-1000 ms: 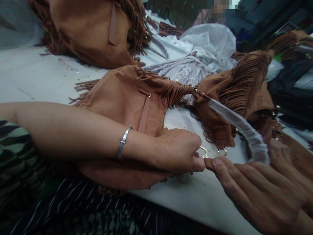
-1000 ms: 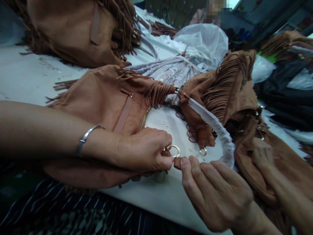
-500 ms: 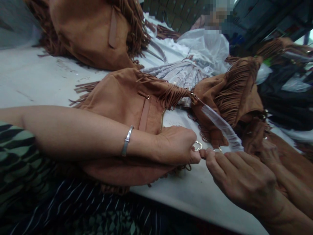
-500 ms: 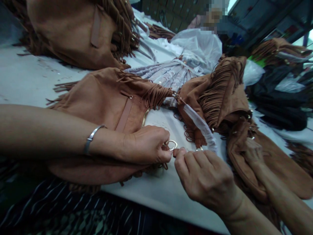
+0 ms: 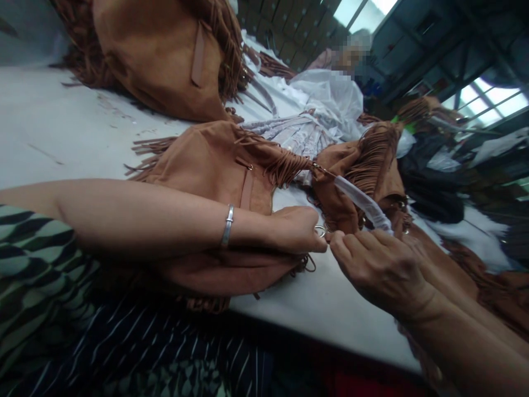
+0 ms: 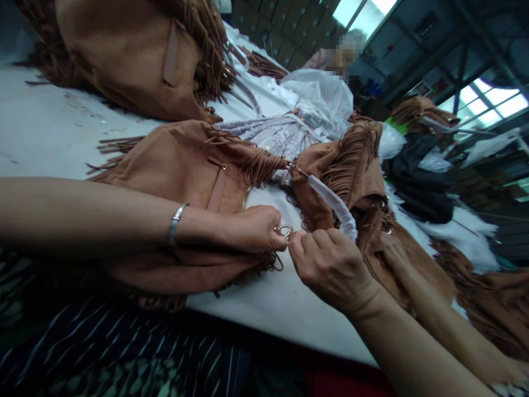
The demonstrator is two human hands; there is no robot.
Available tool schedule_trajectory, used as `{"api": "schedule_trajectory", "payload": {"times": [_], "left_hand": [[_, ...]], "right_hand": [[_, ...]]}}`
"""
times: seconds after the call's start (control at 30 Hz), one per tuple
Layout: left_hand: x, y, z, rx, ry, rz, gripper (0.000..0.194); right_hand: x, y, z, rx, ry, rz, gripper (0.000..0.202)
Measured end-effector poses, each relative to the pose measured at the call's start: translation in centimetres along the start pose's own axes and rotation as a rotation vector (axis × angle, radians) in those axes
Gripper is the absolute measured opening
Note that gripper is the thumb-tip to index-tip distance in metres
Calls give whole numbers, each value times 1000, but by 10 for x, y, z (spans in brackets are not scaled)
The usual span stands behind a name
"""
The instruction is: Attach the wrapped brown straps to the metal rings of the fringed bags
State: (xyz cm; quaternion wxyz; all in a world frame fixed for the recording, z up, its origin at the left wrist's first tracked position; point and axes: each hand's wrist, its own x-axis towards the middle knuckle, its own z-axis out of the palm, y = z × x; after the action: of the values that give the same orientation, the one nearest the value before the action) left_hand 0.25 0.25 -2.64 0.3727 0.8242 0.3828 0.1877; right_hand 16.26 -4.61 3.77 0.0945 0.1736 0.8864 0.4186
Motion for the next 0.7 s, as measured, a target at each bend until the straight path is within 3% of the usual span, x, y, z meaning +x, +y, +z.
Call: {"api": "schedule_trajectory", "payload": {"times": [0.2, 0.4, 0.7], "left_hand": [[-6, 4, -1, -84, -51, 9, 21], [-8, 2, 5, -80, 43, -14, 32], [-11, 8, 3, -146, 21, -16, 37]], "right_hand": [[-12, -6, 6, 72, 54, 143, 3], [-8, -8, 2, 25, 52, 128, 5], [-12, -3, -2, -10, 32, 135, 7]]}}
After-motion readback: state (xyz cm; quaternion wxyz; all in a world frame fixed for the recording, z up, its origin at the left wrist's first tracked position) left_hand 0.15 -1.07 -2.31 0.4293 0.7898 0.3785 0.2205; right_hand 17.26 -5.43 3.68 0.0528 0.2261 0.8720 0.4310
